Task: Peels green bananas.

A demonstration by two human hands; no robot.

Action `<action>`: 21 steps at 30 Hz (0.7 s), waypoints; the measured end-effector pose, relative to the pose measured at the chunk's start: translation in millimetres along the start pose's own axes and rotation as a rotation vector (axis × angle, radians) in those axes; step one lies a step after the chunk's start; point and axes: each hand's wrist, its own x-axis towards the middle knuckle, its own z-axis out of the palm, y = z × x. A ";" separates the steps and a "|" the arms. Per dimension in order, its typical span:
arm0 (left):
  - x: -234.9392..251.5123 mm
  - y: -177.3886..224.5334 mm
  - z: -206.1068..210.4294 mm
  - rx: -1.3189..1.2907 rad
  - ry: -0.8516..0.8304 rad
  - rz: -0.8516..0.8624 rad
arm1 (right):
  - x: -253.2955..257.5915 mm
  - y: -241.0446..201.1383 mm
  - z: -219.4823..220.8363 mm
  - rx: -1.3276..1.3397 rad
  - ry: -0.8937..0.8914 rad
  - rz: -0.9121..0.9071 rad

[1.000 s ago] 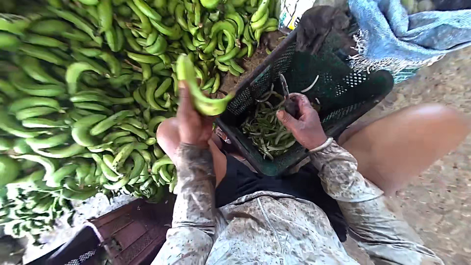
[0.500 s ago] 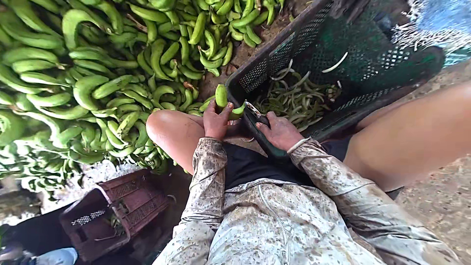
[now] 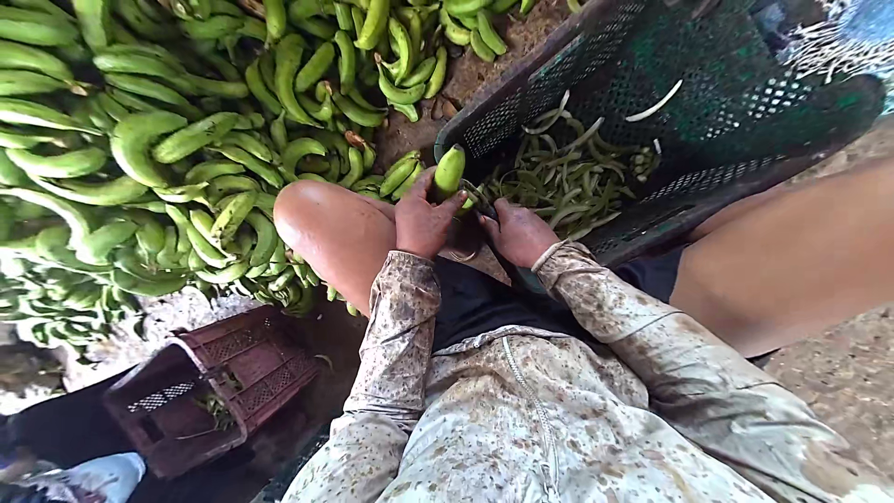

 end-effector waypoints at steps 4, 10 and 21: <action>-4.2 7.1 0.5 -0.358 0.296 0.151 | 1.7 8.8 7.8 -0.012 0.014 -0.037; 12.0 45.3 -8.0 -0.890 0.123 -0.127 | -13.1 30.6 -21.6 0.528 0.140 -0.124; 32.1 54.4 49.5 -0.920 -0.278 -0.308 | -47.2 76.3 -69.0 0.334 0.406 -0.403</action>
